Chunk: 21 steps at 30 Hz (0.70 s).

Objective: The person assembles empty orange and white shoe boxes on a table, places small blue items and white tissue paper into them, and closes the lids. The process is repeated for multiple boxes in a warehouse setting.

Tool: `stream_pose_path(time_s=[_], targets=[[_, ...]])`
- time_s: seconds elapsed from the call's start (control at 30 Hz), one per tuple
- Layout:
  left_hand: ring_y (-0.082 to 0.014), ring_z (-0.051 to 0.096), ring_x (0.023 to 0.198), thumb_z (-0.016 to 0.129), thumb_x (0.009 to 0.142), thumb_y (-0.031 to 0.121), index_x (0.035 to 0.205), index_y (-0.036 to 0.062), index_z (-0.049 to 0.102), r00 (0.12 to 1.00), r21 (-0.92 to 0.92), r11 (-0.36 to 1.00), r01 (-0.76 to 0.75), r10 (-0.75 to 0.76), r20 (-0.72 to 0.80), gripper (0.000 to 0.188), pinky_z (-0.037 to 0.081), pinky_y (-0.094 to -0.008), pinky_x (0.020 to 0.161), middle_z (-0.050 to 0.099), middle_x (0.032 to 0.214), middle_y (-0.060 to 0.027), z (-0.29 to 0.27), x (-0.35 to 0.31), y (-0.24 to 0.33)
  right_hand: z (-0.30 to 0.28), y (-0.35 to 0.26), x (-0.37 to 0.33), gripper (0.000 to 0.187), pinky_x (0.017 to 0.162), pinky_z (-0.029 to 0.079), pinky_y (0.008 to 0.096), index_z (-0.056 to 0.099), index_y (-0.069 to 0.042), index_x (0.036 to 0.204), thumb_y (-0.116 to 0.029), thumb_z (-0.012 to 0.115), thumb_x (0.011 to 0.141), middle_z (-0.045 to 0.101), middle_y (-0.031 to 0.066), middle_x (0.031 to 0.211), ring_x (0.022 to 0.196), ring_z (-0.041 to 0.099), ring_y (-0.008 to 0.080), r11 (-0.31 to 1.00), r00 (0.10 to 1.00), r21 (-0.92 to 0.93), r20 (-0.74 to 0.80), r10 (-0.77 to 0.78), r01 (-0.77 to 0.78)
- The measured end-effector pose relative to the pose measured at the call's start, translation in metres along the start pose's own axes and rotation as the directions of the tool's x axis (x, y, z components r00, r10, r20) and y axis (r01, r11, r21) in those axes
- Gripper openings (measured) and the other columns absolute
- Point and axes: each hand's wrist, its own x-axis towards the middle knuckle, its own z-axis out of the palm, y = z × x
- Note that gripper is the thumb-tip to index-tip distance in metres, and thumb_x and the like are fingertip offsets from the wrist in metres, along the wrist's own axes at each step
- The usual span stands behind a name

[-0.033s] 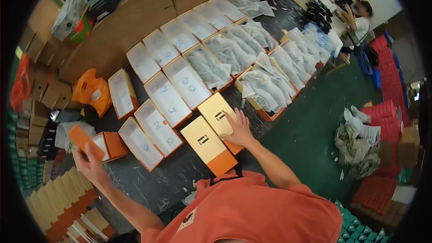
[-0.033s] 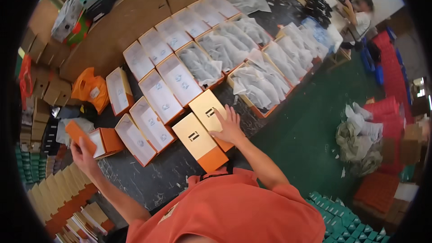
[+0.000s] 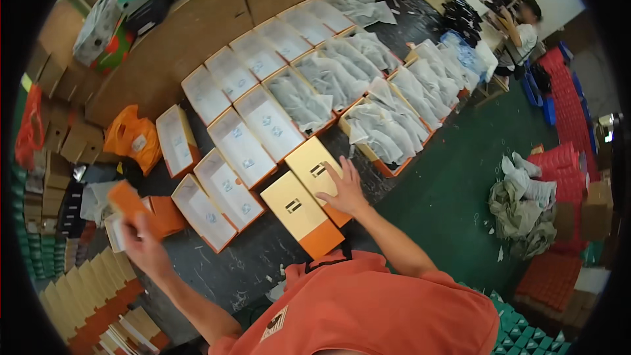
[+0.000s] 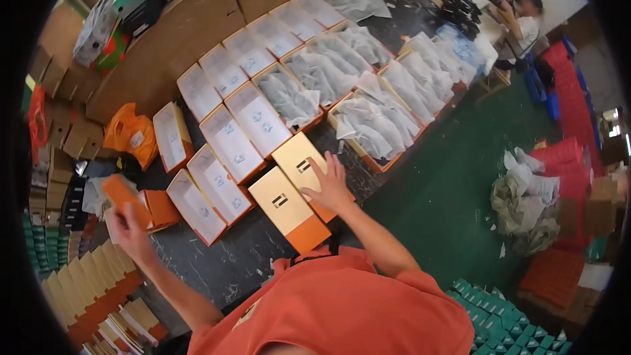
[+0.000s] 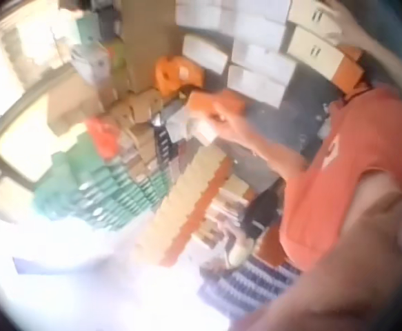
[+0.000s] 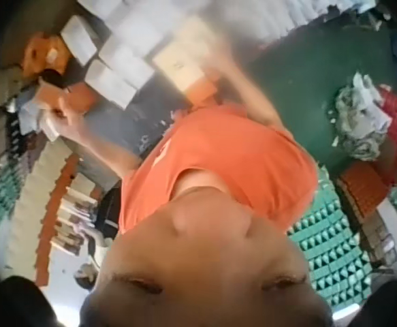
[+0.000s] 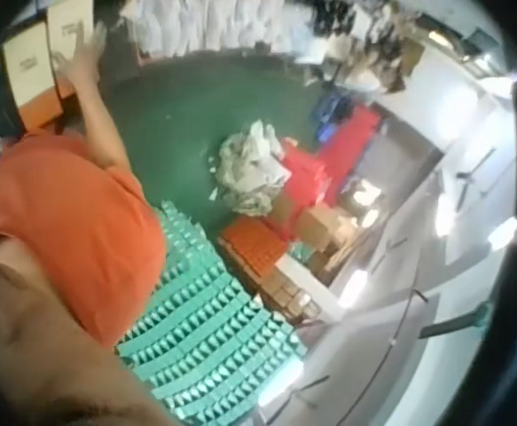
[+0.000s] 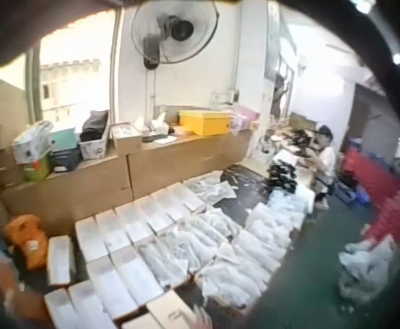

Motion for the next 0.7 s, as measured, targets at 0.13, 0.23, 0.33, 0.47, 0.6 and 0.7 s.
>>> stream_pose_path(time_s=[0.13,0.23,0.33,0.47,0.6,0.7], targets=[[-0.0256,0.061,0.077,0.06,0.09,-0.003,0.109,0.0022,0.063,0.847,0.041,0.977,-0.211,0.162,0.506,0.02,0.052,-0.0365,0.072,0.062,0.088,-0.0116,0.103,-0.118,0.082,-0.064,-0.027,-0.002,0.068,0.108,0.044,0.0453,0.033,-0.019,0.157,-0.048,0.057,0.101,0.046,0.0243,0.147,0.126,0.056,0.0348,0.09,0.931,0.93,0.361,-0.049,-0.355],[-0.0321,0.064,0.088,0.069,0.082,-0.004,0.109,0.0061,0.068,0.521,-0.311,0.911,-0.272,0.411,0.748,0.029,0.053,-0.0405,0.081,0.066,0.096,-0.0113,0.182,-0.186,0.107,-0.114,0.0,-0.027,0.077,0.107,0.046,0.0462,0.035,-0.014,0.155,-0.062,0.052,0.097,0.052,0.0136,0.145,0.126,0.057,0.0295,-0.597,0.885,0.654,0.357,-0.299,-0.465],[-0.0306,0.064,0.095,0.072,0.082,0.0,0.113,0.0079,0.069,0.252,-0.454,0.854,-0.256,0.512,0.821,0.032,0.052,-0.0417,0.088,0.067,0.1,-0.0096,0.253,-0.228,0.116,-0.127,0.063,-0.056,0.081,0.109,0.044,0.0479,0.04,-0.012,0.151,-0.064,0.06,0.091,0.053,0.0129,0.145,0.129,0.055,0.0293,-0.701,0.94,0.643,0.319,-0.12,-0.307],[-0.0323,0.06,0.114,0.074,0.082,0.006,0.117,0.0074,0.068,0.255,-0.602,0.771,-0.209,0.637,0.727,0.035,0.049,-0.0428,0.097,0.065,0.116,-0.0134,0.342,-0.275,0.139,-0.152,0.15,-0.077,0.075,0.109,0.045,0.0466,0.041,-0.011,0.15,-0.055,0.062,0.093,0.056,0.0141,0.141,0.128,0.056,0.0283,-0.716,0.959,0.689,0.265,0.099,-0.116],[-0.0379,0.055,0.121,0.074,0.087,0.022,0.134,0.0005,0.053,0.728,0.018,0.954,0.3,-0.241,0.642,0.056,0.047,-0.0417,0.098,0.058,0.128,-0.021,0.432,-0.307,0.082,-0.169,0.246,-0.074,0.075,0.108,0.045,0.0445,0.037,-0.01,0.153,-0.046,0.064,0.093,0.054,0.0152,0.139,0.127,0.056,0.0273,-0.421,0.917,0.901,0.25,0.312,-0.103],[-0.0467,0.048,0.129,0.068,0.09,0.023,0.142,-0.0032,0.041,0.568,0.237,0.846,0.479,-0.504,0.651,0.065,0.043,-0.0462,0.105,0.049,0.139,-0.0304,0.476,-0.3,0.003,-0.184,0.277,-0.056,0.094,0.11,0.04,0.0441,0.024,-0.006,0.157,-0.046,0.072,0.086,0.045,0.0214,0.143,0.13,0.049,0.0315,0.372,0.897,0.902,0.038,0.44,-0.22]])
